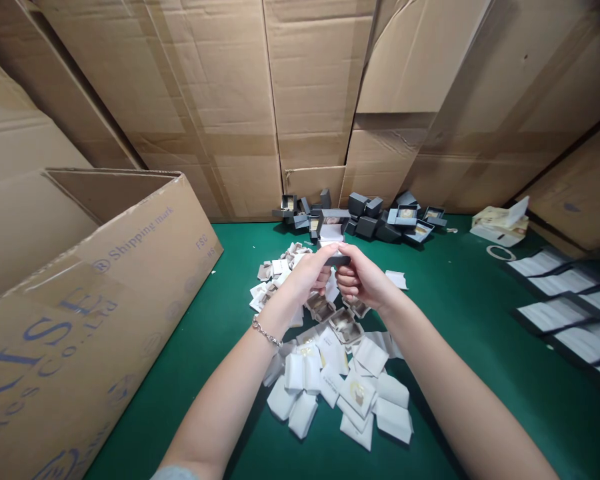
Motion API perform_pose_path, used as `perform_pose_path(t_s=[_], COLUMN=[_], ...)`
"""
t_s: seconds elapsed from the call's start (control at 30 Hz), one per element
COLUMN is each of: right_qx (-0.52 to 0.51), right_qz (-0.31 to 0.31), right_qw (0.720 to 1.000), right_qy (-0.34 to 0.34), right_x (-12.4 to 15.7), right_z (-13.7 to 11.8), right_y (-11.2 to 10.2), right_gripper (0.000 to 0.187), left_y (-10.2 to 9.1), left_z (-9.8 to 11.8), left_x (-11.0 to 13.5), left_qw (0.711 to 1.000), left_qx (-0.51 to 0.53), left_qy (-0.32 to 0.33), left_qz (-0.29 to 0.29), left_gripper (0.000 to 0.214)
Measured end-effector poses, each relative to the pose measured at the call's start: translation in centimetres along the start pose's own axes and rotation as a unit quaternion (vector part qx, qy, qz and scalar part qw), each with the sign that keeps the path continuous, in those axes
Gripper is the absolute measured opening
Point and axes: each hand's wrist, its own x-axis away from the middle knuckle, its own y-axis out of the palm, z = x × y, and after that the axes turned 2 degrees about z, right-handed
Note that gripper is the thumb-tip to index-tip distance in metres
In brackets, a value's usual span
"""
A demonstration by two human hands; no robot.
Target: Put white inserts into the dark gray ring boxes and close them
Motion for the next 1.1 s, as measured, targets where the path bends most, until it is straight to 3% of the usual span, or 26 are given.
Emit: perform_pose_path(t_s=[0.37,1.1], right_qx=[-0.039,0.024], right_qz=[0.03,0.02], right_qw=[0.999,0.999], right_qy=[-0.01,-0.042], right_x=[-1.1,-0.7], right_z=[1.0,0.3], right_y=[0.1,-0.7], right_gripper=[0.055,0.042], left_y=[0.1,0.2], left_z=[-0.9,-0.6], left_x=[-0.8,-0.2], left_qw=[0.996,0.998], left_qx=[0.071,0.046], left_qy=[-0.025,-0.002], left_qz=[-0.055,-0.041], left_gripper=[0.039,0.032])
